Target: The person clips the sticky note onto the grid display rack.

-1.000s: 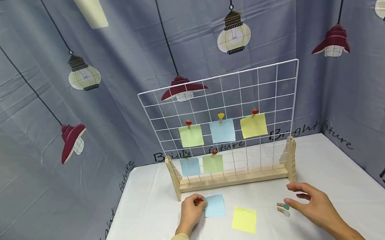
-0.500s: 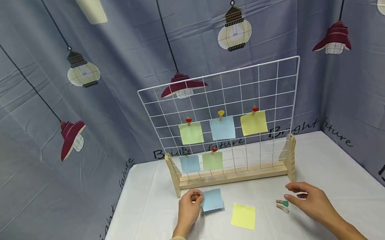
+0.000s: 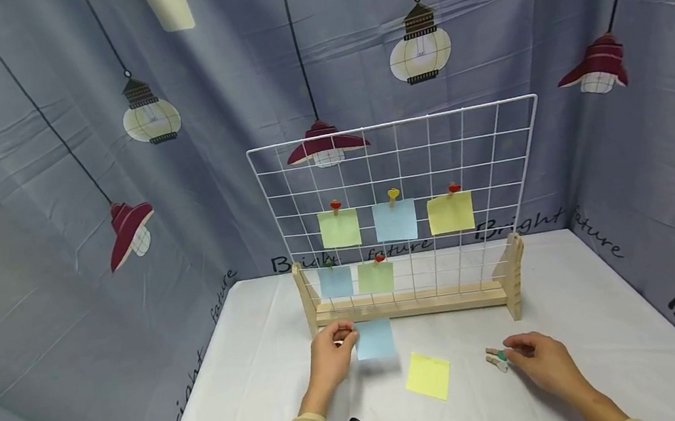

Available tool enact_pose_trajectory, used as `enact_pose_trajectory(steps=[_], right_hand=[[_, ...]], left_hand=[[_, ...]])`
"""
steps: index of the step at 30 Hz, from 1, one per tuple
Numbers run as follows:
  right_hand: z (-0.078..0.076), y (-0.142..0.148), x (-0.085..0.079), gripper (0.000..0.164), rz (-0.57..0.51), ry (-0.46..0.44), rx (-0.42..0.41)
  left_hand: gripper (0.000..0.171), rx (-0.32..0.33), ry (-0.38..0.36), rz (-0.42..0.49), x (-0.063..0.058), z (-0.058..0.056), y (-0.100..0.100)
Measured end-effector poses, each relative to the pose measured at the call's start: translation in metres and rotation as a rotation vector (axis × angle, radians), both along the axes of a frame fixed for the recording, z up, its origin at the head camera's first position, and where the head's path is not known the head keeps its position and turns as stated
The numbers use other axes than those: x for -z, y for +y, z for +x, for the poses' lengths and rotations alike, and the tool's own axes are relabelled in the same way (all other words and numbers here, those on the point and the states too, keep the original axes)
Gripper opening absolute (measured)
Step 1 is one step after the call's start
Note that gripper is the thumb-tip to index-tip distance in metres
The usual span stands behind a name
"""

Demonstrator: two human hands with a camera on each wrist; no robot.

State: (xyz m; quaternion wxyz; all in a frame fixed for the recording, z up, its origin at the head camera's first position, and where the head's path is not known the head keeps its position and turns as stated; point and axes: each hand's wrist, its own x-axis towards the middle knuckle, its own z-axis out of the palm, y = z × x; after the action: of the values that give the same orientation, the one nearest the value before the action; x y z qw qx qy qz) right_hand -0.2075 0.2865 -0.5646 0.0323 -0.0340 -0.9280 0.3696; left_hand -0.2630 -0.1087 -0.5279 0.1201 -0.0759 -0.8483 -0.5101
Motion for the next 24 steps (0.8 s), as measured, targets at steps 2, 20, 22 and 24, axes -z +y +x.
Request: enact_pose_trajectory(steps=[2, 20, 22, 24], right_hand=[[0.000, -0.001, 0.003, 0.030, 0.009, 0.000, 0.000], [-0.007, -0.007, 0.008, 0.011, 0.094, 0.050, 0.055], [-0.007, -0.007, 0.007, 0.010, 0.088, 0.049, 0.053], [-0.007, -0.006, 0.005, 0.011, 0.075, 0.039, 0.059]], left_hand=[[0.006, 0.003, -0.002, 0.006, -0.003, 0.001, 0.001], [0.006, 0.009, -0.010, 0.031, -0.014, 0.003, 0.009], [0.006, 0.008, -0.012, 0.027, -0.014, 0.003, 0.009], [0.006, 0.008, -0.016, 0.025, -0.014, 0.003, 0.010]])
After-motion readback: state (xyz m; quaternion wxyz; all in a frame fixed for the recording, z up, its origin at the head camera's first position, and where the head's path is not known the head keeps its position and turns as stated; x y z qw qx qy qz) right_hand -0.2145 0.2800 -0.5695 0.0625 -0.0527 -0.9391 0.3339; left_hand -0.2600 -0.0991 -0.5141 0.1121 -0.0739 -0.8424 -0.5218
